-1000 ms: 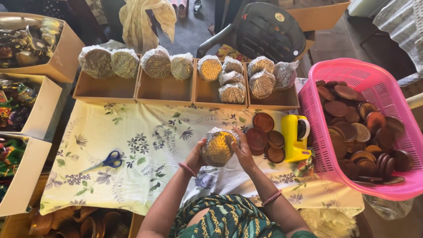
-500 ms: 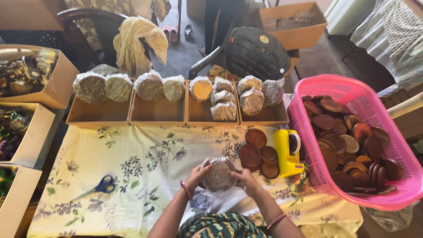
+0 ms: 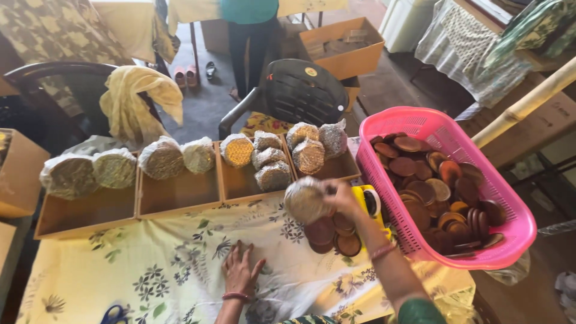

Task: The recorder is polishing circular wooden decorative items using a white cloth.

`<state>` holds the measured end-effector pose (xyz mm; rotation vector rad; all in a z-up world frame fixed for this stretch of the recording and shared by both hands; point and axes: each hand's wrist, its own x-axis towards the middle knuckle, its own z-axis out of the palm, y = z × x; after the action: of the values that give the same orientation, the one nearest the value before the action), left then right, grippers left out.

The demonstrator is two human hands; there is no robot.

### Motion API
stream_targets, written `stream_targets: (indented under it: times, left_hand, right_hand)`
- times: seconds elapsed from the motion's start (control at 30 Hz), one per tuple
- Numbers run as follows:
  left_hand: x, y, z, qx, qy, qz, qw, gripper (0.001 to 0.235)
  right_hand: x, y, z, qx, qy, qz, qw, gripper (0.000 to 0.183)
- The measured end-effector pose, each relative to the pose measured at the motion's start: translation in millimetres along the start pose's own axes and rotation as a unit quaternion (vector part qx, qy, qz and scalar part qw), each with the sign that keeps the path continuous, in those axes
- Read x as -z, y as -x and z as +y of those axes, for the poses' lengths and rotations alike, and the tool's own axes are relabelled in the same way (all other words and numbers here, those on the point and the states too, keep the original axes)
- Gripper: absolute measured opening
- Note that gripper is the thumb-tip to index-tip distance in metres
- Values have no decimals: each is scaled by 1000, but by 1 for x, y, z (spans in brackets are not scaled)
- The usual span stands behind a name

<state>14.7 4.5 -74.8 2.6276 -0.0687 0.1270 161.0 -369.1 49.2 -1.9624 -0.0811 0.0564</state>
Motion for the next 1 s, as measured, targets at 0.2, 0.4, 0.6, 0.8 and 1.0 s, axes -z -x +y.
stream_targets:
  times: [0.2, 0.4, 0.6, 0.8, 1.0]
  left_hand:
    - [13, 6, 10, -36, -24, 7, 999, 71]
    - [21, 2, 23, 28, -100, -85, 991, 79]
    - [9, 5, 14, 15, -95, -50, 994, 77]
    - [4, 5, 11, 13, -104, -34, 994, 75]
    - [-2, 7, 7, 19, -120, -53, 991, 73]
  right_hand:
    - [105, -108, -73, 15, 323, 9, 946, 60]
    - [124, -168, -47, 12, 475, -72, 877, 62]
    - [106, -181, -17, 20, 463, -189, 866, 68]
    - [77, -178, -10, 104, 464, -216, 853, 67]
    - [22, -145, -82, 117, 577, -240, 772, 57]
